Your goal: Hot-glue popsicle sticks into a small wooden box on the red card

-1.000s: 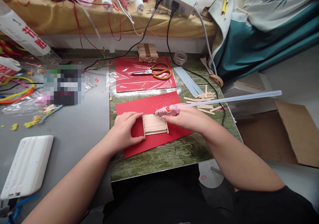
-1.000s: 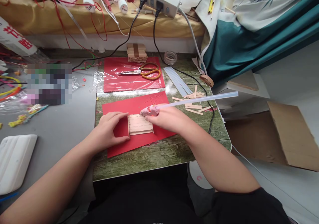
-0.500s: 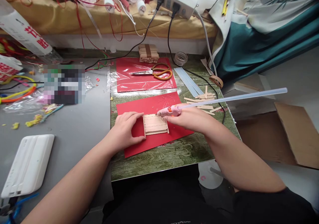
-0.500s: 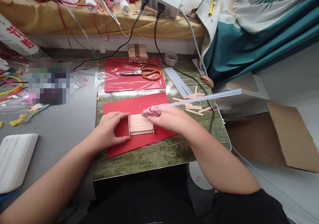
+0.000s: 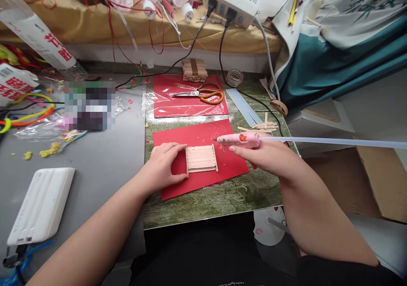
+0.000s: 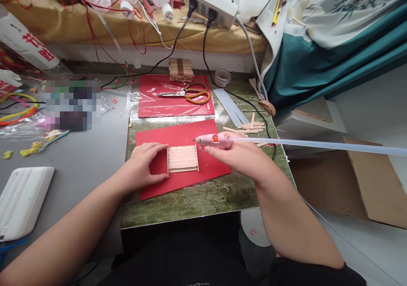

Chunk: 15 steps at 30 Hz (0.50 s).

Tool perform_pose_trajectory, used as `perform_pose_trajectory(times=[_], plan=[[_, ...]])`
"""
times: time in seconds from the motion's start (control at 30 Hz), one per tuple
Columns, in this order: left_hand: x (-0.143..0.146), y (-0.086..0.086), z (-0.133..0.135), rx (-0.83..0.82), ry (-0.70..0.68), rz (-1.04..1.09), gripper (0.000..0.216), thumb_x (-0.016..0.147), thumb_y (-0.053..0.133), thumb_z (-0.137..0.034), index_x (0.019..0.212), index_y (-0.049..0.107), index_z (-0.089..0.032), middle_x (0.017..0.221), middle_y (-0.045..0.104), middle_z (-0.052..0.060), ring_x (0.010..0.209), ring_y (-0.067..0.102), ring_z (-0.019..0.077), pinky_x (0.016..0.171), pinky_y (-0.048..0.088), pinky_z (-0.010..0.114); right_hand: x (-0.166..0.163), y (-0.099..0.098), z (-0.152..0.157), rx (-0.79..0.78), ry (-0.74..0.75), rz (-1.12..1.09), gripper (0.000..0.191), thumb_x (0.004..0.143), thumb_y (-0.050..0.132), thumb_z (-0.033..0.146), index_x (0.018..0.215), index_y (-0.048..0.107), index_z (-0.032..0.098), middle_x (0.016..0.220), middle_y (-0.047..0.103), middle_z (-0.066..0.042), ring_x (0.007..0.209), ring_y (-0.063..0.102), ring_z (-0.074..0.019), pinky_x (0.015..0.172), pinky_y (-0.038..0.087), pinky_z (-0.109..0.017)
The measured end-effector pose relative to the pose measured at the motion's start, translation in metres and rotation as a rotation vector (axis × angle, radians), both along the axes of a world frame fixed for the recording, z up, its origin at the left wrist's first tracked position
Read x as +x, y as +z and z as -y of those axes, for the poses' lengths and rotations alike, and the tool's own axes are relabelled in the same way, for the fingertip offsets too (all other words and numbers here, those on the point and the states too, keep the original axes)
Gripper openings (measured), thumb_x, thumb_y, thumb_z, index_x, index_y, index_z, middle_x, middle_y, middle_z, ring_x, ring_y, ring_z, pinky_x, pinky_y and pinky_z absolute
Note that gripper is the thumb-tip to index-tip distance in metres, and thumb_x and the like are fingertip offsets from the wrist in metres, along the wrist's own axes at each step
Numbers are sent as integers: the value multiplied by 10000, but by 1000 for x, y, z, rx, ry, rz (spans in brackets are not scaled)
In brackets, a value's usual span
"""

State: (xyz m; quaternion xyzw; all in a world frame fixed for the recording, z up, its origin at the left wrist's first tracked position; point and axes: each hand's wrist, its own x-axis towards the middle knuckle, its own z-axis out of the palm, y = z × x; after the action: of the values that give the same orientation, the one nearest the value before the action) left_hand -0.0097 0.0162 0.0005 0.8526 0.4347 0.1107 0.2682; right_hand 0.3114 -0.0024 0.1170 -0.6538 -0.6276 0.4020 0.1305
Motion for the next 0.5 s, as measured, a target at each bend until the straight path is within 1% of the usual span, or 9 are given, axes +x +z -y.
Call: perform_pose_trajectory(times=[0.13,0.23,0.3,0.33,0.4,0.47,0.5], plan=[[0,1,0,7,-6,-1,835,826,806,-522,1537,435,-291,1510,568,102,1422,499,351,1175,362,522,5,7,11,-9,-17,-2,403,975,682,520,1345,770,386,938,776,-26,875,749,-231,706,602,-334],[1,2,0,7,-3,-5,837,824,809,-514,1536,432,-287,1510,568,98,1423,499,346,1177,361,520,7,10,20,-40,-15,-17,416,988,669,529,1377,746,405,860,752,-11,871,764,-240,698,611,-342],[1,2,0,2,-2,-7,839,824,810,-512,1538,430,-291,1513,567,99,1424,498,348,1176,361,521,8,14,26,-41,-38,-34,422,995,663,526,1393,734,404,841,751,-6,901,778,-257,729,633,-363],[1,2,0,-2,-2,-7,839,826,809,-511,1540,427,-294,1515,566,100,1426,497,351,1175,361,523,8,18,29,-27,-49,-44,422,996,667,514,1396,733,396,866,765,-11,938,784,-271,763,645,-381],[1,3,0,-3,-2,-4,839,825,807,-507,1543,426,-296,1515,566,104,1427,495,357,1177,359,528,8,27,36,48,-63,-70,404,987,692,481,1371,753,372,1011,803,-35,1069,773,-306,870,658,-427],[1,3,0,1,-2,-1,845,824,807,-505,1546,425,-291,1514,564,111,1428,494,362,1180,357,532,11,37,44,170,-67,-94,367,969,721,466,1314,788,359,1194,800,-48,1207,726,-345,974,643,-477],[1,2,0,3,-1,0,848,823,808,-504,1548,424,-288,1514,563,114,1427,494,363,1181,357,532,13,42,48,221,-71,-96,352,961,729,466,1290,799,362,1248,789,-44,1248,705,-360,1008,632,-500]])
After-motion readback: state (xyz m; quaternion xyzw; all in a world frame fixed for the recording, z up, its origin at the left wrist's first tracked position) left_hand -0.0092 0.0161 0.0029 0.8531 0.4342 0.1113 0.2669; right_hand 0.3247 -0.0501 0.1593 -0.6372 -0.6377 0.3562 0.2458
